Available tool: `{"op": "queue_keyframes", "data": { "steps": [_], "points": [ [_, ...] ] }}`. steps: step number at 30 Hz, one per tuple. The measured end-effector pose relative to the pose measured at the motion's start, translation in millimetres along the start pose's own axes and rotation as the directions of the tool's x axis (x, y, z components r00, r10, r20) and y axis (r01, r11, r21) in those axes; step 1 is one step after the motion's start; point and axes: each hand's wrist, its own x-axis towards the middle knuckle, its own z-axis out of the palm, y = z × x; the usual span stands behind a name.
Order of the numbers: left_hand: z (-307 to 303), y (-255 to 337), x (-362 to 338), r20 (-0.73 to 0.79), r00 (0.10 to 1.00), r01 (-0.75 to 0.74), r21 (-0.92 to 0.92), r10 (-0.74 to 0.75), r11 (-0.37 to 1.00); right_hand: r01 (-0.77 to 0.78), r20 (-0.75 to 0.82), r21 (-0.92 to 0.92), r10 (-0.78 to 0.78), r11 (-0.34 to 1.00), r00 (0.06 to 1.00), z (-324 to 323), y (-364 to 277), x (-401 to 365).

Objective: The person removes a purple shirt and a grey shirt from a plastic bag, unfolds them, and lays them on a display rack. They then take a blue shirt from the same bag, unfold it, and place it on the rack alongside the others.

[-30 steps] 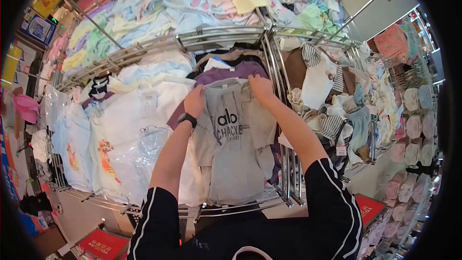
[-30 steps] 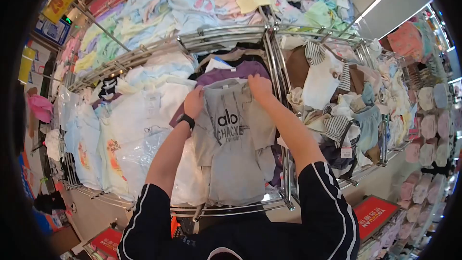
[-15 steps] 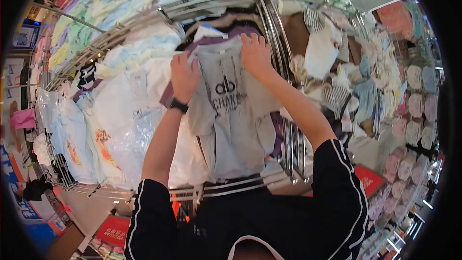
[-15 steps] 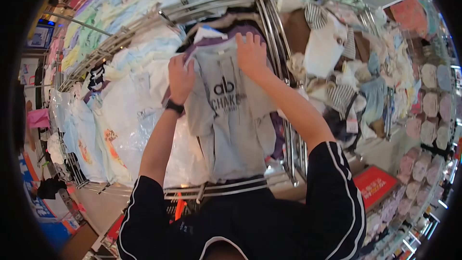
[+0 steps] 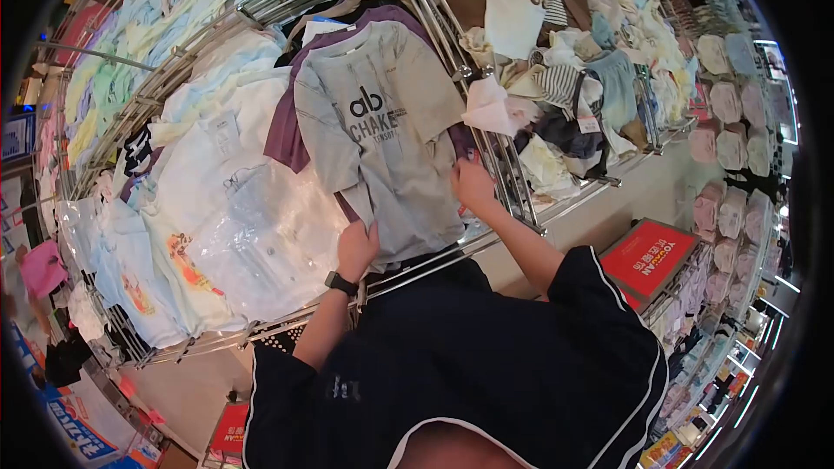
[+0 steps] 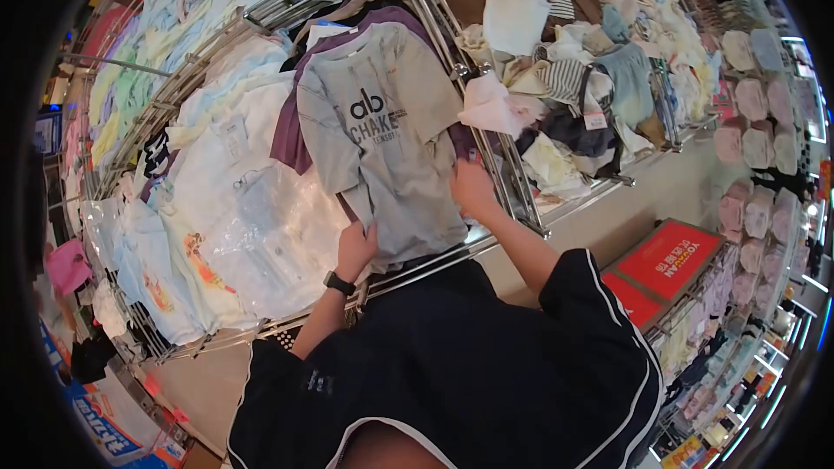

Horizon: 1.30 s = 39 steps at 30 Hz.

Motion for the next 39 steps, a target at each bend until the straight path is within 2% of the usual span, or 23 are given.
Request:
{"op": "queue_keyframes", "data": {
  "steps": [1,4,7,10,13,14,16,17,20,23,24,27,29,30,32,33,35,36,38,39],
  "points": [
    [-6,6,-1,-0.046,0.999,0.01,-0.08,-0.014,0.997,-0.001,-0.027,0.032,0.002,0.999,1.0,-1,-1,2],
    [-31,27,-9,-0.154,0.987,0.005,-0.304,-0.055,0.953,0.214,-0.294,0.25,-0.137,0.944,0.946,-11,2,-2],
    [-20,10,-14,-0.015,0.994,0.089,-0.488,-0.111,0.868,0.055,-0.231,0.545,0.087,0.836,0.969,-17,-5,-20],
    [-1,-8,-18,0.016,0.994,0.098,-0.574,-0.109,0.813,0.015,-0.216,0.329,0.06,0.944,0.975,35,26,-31],
    [14,-23,-21,0.056,0.991,0.122,-0.767,-0.123,0.63,-0.041,-0.105,0.488,0.106,0.872,0.989,12,13,-44],
    [16,-24,-22,0.072,0.983,0.158,-0.799,-0.169,0.58,-0.035,-0.194,0.546,0.167,0.837,0.967,3,7,-48],
    [11,-30,-25,0.155,0.954,0.301,-0.458,-0.258,0.837,0.038,-0.28,0.344,0.064,0.938,0.958,0,13,-48],
    [6,-33,-26,0.177,0.933,0.349,-0.248,-0.312,0.904,0.073,-0.316,0.234,0.005,0.969,0.949,-1,15,-47],
    [-11,-35,-27,0.101,0.986,0.122,0.074,-0.129,0.99,-0.013,-0.137,-0.056,0.005,0.998,0.991,1,8,-54],
    [-52,-11,2,-0.109,0.987,0.122,-0.002,-0.121,0.993,0.197,-0.066,-0.201,-0.214,0.96,0.975,-26,-24,-61],
    [-62,-5,19,-0.212,0.972,0.1,-0.018,-0.102,0.995,0.293,-0.097,-0.176,-0.312,0.94,0.945,-28,-35,-57],
    [-81,12,92,-0.514,0.856,0.042,-0.05,-0.062,0.998,0.539,-0.186,-0.125,-0.553,0.833,0.812,-30,-70,-26],
    [-71,-16,141,-0.428,0.896,0.132,-0.002,-0.12,0.991,0.658,-0.219,-0.113,-0.665,0.745,0.714,-24,-92,9],
    [-67,-31,162,-0.383,0.911,0.176,0.023,-0.154,0.984,0.682,-0.202,-0.188,-0.707,0.707,0.677,-19,-96,28],
    [-74,-46,190,-0.482,0.876,0.018,0.026,-0.003,1.0,0.714,-0.149,-0.331,-0.781,0.617,0.606,-11,-96,66],
    [-75,-53,201,-0.524,0.849,-0.056,0.035,0.066,0.998,0.659,-0.098,-0.389,-0.74,0.644,0.665,-11,-93,85],
    [-112,-40,201,-0.561,0.824,0.042,-0.074,-0.076,0.996,0.542,-0.005,-0.493,-0.625,0.681,0.781,-8,-83,114],
    [-121,-38,191,-0.567,0.809,0.1,-0.126,-0.155,0.987,0.477,-0.008,-0.567,-0.584,0.671,0.812,-3,-76,120],
    [-115,-48,184,-0.609,0.775,0.171,-0.053,-0.168,0.984,0.337,-0.04,-0.713,-0.516,0.615,0.855,-6,-71,135],
    [-113,-49,185,-0.634,0.756,0.198,-0.017,-0.164,0.98,0.368,-0.022,-0.7,-0.533,0.612,0.846,-7,-77,138]
  ]
}}
